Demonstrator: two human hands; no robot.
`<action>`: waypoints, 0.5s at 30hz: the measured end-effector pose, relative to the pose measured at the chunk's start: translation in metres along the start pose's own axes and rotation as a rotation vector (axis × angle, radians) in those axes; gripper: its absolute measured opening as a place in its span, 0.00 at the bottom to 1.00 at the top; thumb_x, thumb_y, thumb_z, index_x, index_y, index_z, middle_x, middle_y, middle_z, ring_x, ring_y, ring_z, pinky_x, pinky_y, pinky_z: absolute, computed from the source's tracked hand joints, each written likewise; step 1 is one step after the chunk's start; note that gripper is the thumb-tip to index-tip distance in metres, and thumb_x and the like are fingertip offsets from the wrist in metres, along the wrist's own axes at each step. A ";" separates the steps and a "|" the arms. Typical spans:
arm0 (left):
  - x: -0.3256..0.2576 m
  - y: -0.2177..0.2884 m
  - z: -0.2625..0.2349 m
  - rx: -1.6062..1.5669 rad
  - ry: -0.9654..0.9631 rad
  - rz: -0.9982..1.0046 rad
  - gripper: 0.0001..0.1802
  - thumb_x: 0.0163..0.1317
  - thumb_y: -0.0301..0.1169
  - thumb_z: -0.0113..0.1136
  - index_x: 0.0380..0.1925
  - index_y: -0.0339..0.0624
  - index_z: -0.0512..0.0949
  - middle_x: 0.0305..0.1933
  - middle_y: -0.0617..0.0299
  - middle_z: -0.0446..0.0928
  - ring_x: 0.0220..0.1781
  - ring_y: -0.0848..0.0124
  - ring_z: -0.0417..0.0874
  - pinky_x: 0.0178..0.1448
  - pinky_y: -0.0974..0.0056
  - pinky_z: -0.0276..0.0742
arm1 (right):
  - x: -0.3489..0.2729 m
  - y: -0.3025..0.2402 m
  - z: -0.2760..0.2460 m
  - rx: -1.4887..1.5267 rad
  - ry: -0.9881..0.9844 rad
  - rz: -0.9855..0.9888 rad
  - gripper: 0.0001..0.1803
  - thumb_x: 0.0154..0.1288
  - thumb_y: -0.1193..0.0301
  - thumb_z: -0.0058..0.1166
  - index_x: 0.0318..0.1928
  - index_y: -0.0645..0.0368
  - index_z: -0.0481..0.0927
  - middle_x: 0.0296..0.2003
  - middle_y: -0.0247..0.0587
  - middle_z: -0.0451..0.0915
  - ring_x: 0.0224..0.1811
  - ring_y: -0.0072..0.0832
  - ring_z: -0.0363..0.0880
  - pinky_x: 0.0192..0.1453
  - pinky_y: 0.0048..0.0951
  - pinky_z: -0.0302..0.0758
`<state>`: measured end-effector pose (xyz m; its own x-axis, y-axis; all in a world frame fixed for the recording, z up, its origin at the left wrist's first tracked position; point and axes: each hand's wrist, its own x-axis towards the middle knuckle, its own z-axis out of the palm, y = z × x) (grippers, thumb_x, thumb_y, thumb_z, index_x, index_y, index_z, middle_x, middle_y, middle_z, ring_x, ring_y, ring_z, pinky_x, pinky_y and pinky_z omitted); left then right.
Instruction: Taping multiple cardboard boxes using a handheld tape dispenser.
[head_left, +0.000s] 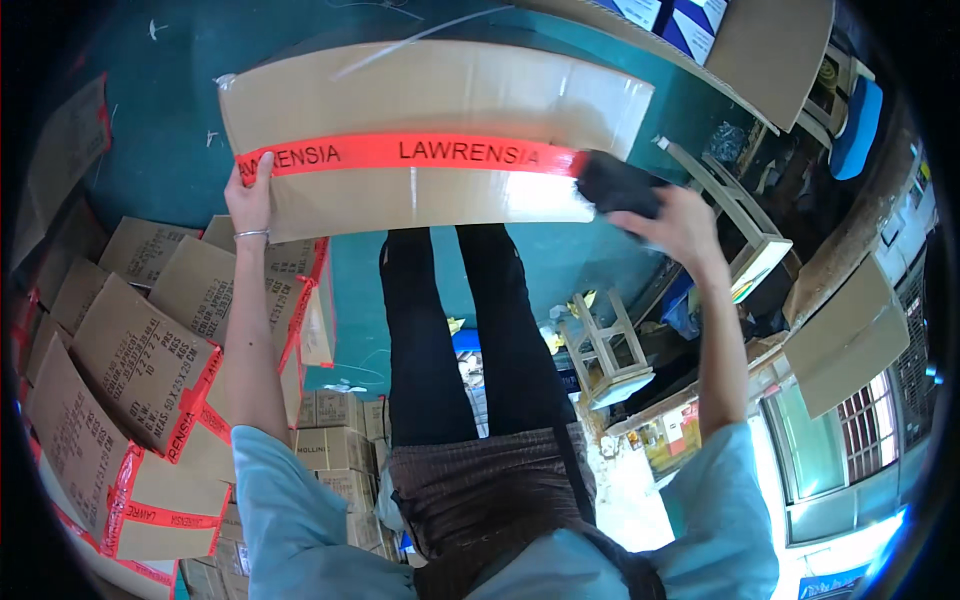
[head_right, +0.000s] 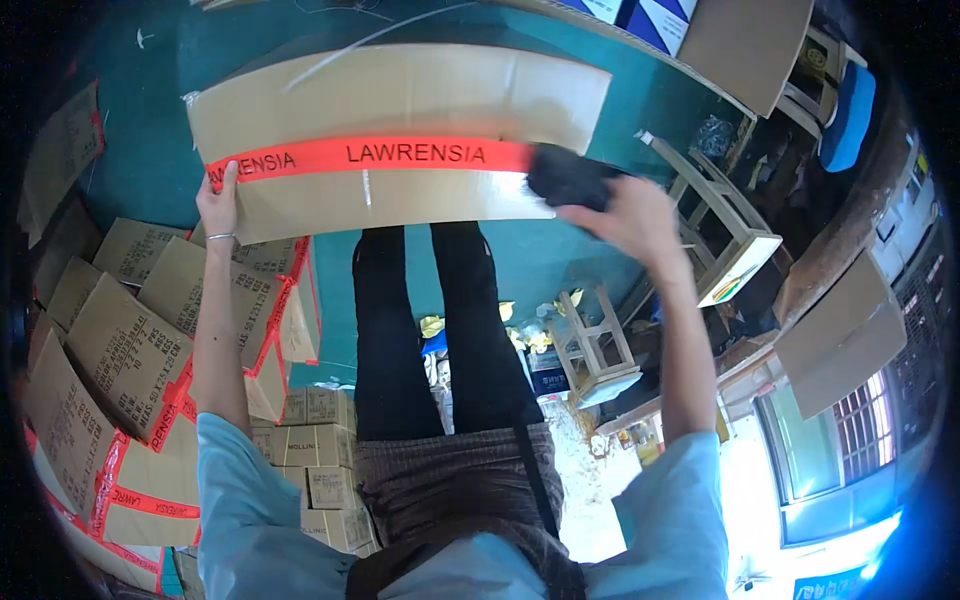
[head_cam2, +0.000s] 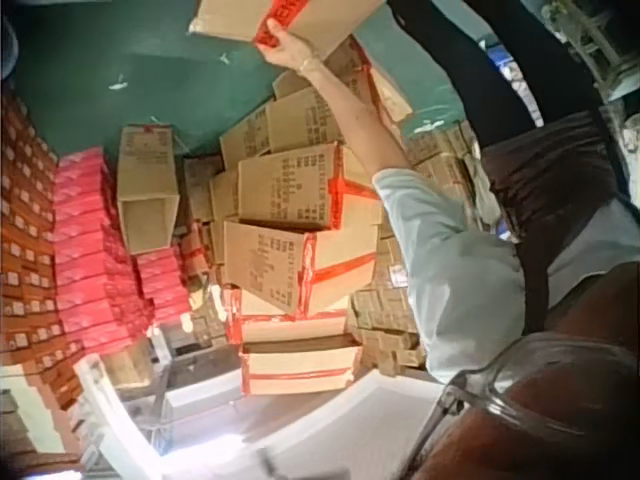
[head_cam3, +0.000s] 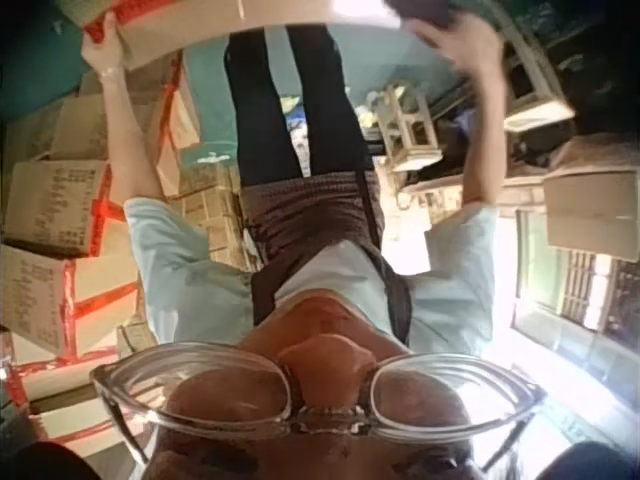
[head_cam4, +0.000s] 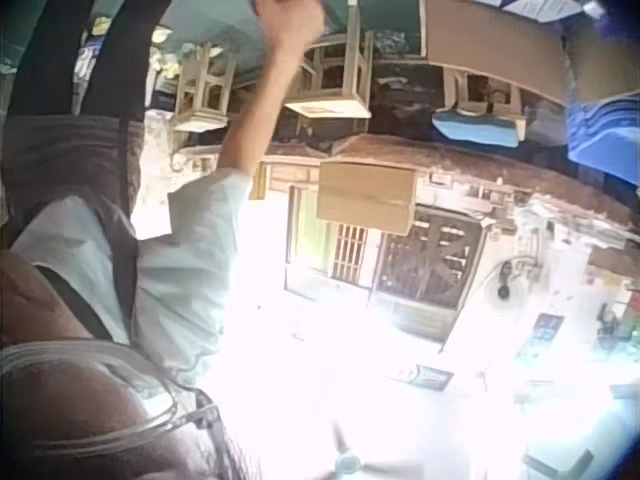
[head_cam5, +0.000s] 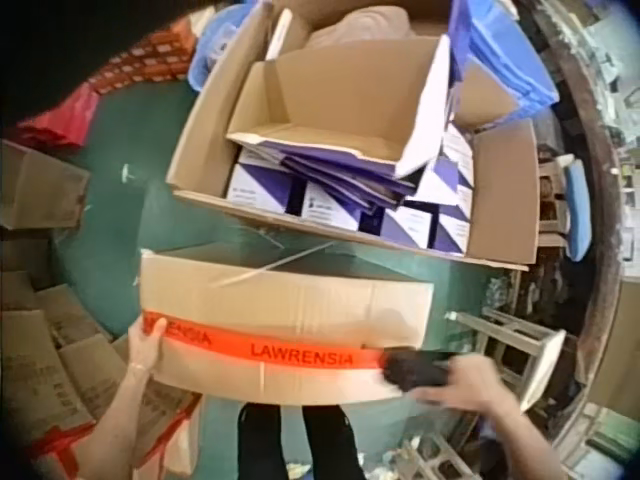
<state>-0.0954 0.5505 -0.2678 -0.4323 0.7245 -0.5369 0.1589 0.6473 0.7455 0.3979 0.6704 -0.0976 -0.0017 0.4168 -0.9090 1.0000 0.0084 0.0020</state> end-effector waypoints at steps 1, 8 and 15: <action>0.002 -0.002 0.001 0.018 0.000 0.018 0.20 0.63 0.32 0.62 0.50 0.30 0.74 0.48 0.61 0.79 0.47 0.76 0.76 0.55 0.69 0.71 | -0.004 0.038 -0.001 -0.110 0.035 0.159 0.37 0.44 0.33 0.59 0.28 0.61 0.84 0.25 0.48 0.82 0.31 0.39 0.84 0.35 0.37 0.79; -0.001 0.004 0.010 0.599 0.284 0.339 0.27 0.63 0.36 0.61 0.56 0.28 0.69 0.56 0.51 0.73 0.58 0.66 0.73 0.63 0.63 0.66 | 0.081 0.053 0.084 -0.073 0.274 0.298 0.36 0.46 0.36 0.59 0.30 0.63 0.84 0.29 0.52 0.83 0.36 0.45 0.84 0.40 0.40 0.79; -0.138 0.161 0.188 0.048 -0.815 0.179 0.25 0.70 0.40 0.48 0.61 0.34 0.68 0.64 0.55 0.69 0.67 0.68 0.67 0.71 0.61 0.56 | -0.080 0.055 0.105 0.793 0.261 0.039 0.21 0.47 0.62 0.71 0.29 0.70 0.82 0.18 0.43 0.80 0.23 0.21 0.79 0.29 0.28 0.75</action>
<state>0.1571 0.5995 -0.1478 0.3774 0.7501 -0.5431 0.2096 0.5020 0.8391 0.4537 0.5421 -0.0691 0.1289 0.6015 -0.7884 0.7083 -0.6123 -0.3514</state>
